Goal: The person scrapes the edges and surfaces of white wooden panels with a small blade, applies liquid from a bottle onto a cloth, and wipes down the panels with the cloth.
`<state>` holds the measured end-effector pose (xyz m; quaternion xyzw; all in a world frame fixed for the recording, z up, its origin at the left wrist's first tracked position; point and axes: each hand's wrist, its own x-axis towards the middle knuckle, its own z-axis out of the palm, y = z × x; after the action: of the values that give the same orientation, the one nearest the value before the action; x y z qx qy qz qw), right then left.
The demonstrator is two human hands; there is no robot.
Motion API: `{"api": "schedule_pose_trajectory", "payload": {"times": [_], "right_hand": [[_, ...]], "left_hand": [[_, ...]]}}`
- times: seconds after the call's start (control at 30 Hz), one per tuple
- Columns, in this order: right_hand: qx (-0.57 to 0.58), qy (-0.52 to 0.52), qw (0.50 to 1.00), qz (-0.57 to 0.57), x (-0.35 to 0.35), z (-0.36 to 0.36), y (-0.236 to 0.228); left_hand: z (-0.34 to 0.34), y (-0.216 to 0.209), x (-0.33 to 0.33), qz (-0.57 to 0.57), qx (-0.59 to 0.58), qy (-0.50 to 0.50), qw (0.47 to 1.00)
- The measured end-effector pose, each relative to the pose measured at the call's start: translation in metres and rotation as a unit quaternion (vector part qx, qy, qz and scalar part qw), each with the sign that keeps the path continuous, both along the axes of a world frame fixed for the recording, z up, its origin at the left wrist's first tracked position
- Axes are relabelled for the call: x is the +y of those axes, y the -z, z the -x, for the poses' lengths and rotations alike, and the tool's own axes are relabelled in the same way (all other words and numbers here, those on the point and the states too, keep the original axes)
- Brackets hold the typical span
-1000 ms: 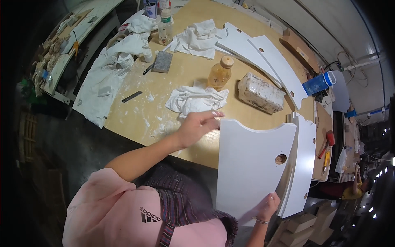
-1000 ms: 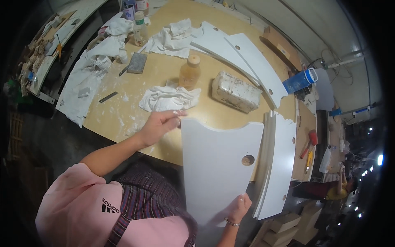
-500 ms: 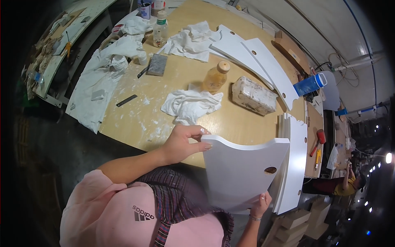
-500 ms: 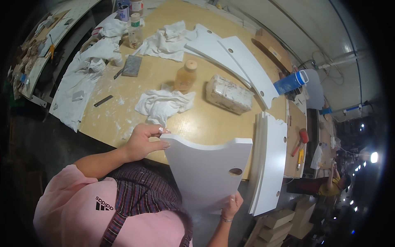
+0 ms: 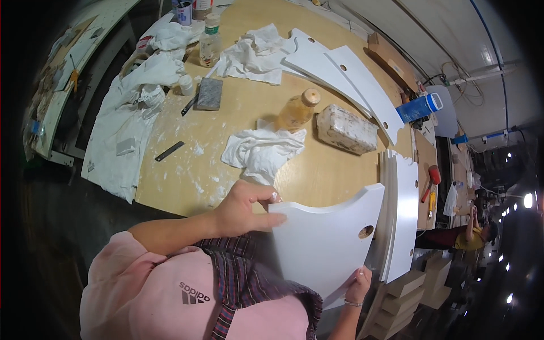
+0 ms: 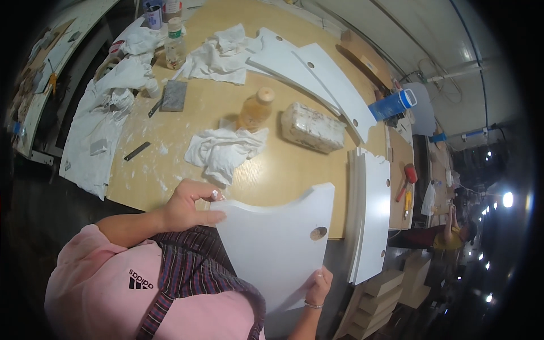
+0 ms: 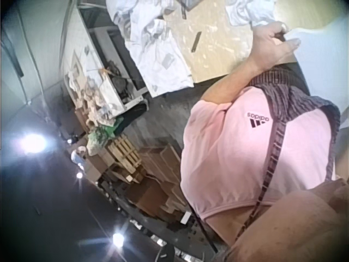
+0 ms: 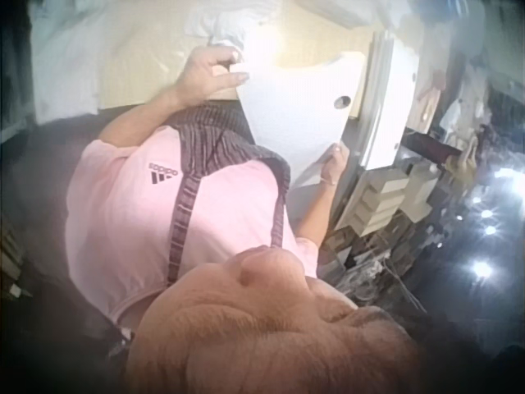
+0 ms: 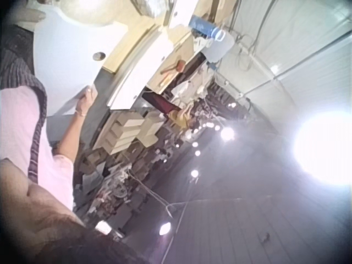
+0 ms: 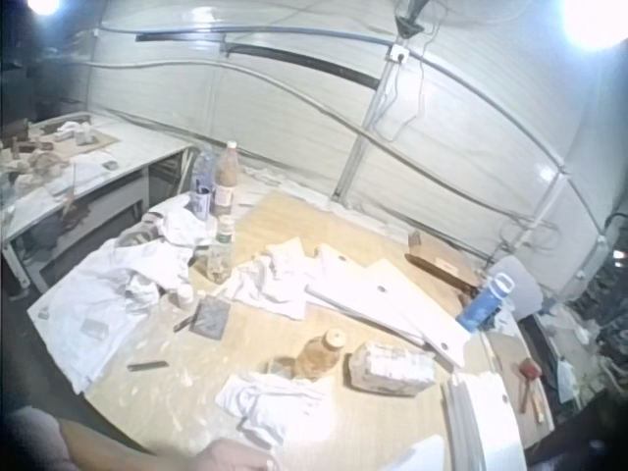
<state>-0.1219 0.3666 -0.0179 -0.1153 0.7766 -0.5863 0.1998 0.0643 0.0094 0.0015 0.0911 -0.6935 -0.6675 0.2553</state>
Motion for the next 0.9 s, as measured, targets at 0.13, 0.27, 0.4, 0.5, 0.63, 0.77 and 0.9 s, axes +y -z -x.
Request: {"api": "schedule_pose_trajectory", "payload": {"times": [0.13,0.27,0.4,0.5,0.63,0.77,0.9], "right_hand": [[0.007,0.003,0.999,-0.034,0.004,0.006,-0.001],[0.075,0.091,0.991,-0.064,0.021,0.049,-0.036],[0.134,0.154,0.978,-0.050,0.083,0.176,-0.057],[0.038,0.187,0.982,0.006,0.088,0.258,-0.068],[0.042,0.133,0.981,-0.134,0.114,0.369,-0.046],[0.015,0.102,0.983,-0.151,0.105,0.426,-0.006],[0.032,0.087,0.994,-0.065,0.128,0.462,0.031]], "left_hand": [[0.008,0.022,-0.013,-0.110,-0.071,0.032,0.991],[0.018,0.046,-0.017,-0.170,-0.088,0.041,0.981],[0.035,0.066,-0.008,-0.170,-0.115,0.035,0.978],[0.046,0.080,-0.008,-0.127,-0.195,-0.082,0.969],[0.075,0.093,-0.022,0.205,-0.181,-0.349,0.896],[0.081,0.117,-0.021,0.486,-0.286,-0.385,0.731],[0.087,0.145,-0.021,0.426,-0.286,-0.344,0.786]]}}
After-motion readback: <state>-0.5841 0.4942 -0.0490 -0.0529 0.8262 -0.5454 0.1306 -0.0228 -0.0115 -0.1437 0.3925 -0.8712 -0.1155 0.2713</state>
